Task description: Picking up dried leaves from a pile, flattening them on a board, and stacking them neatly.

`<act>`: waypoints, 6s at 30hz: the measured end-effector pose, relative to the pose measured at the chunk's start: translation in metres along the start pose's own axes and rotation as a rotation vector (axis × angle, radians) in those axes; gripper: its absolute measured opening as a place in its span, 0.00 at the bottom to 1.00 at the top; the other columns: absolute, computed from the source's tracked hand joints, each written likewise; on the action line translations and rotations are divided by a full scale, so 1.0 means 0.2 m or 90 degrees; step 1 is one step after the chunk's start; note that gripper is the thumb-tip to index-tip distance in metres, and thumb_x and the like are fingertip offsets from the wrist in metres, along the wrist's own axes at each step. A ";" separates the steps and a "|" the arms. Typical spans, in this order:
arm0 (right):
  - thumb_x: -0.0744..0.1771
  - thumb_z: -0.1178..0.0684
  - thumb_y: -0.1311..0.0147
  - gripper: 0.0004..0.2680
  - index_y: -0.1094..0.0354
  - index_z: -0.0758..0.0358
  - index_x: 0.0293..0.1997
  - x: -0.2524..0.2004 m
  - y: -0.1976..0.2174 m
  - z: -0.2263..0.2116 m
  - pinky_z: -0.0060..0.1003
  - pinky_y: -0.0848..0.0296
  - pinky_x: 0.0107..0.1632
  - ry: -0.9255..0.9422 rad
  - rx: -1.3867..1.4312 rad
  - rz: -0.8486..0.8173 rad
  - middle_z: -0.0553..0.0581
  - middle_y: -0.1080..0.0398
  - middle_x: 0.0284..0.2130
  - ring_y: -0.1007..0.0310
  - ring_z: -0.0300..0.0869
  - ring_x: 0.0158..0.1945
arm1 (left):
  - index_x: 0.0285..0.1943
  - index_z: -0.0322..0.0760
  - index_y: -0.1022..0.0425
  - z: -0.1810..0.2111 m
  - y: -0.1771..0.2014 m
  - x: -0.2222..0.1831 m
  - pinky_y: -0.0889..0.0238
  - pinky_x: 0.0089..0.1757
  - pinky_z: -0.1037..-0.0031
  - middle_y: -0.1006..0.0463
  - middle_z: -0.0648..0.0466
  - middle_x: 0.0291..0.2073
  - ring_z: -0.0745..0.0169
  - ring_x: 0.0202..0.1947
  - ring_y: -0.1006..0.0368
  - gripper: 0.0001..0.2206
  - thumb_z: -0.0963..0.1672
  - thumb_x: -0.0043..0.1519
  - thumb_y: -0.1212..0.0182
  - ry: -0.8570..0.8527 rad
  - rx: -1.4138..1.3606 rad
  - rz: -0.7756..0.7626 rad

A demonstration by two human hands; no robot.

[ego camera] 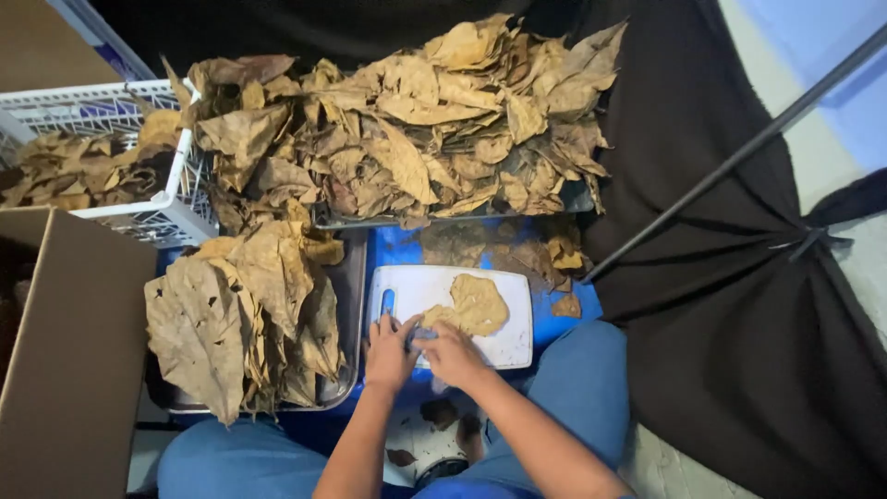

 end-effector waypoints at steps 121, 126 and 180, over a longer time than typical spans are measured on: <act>0.64 0.55 0.44 0.18 0.37 0.52 0.61 -0.16 0.32 0.49 0.50 0.27 0.57 -0.237 0.063 0.036 0.57 0.38 0.52 0.29 0.57 0.55 | 0.50 0.65 0.19 0.37 -0.01 -0.03 0.40 0.55 0.57 0.28 0.72 0.53 0.67 0.54 0.34 0.10 0.52 0.64 0.43 -0.127 0.142 -0.041; 0.65 0.57 0.44 0.15 0.43 0.57 0.56 -0.14 0.34 0.25 0.55 0.30 0.60 -0.188 0.113 0.155 0.60 0.44 0.55 0.33 0.67 0.58 | 0.59 0.70 0.23 0.36 -0.07 -0.04 0.41 0.56 0.58 0.30 0.68 0.52 0.64 0.55 0.36 0.14 0.52 0.66 0.47 -0.147 0.147 -0.043; 0.64 0.56 0.49 0.15 0.40 0.58 0.55 0.52 0.22 0.77 0.55 0.39 0.52 -0.283 -0.301 0.220 0.68 0.40 0.49 0.40 0.60 0.48 | 0.77 0.44 0.45 0.25 -0.05 -0.06 0.44 0.50 0.63 0.31 0.53 0.51 0.51 0.47 0.33 0.40 0.45 0.53 0.31 -0.180 -0.035 0.149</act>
Point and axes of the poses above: each hand's wrist, its own x-axis towards the middle knuckle, its own y-axis out of the back of the hand, z = x × y, the point moved 6 cm from there along x, towards the middle knuckle
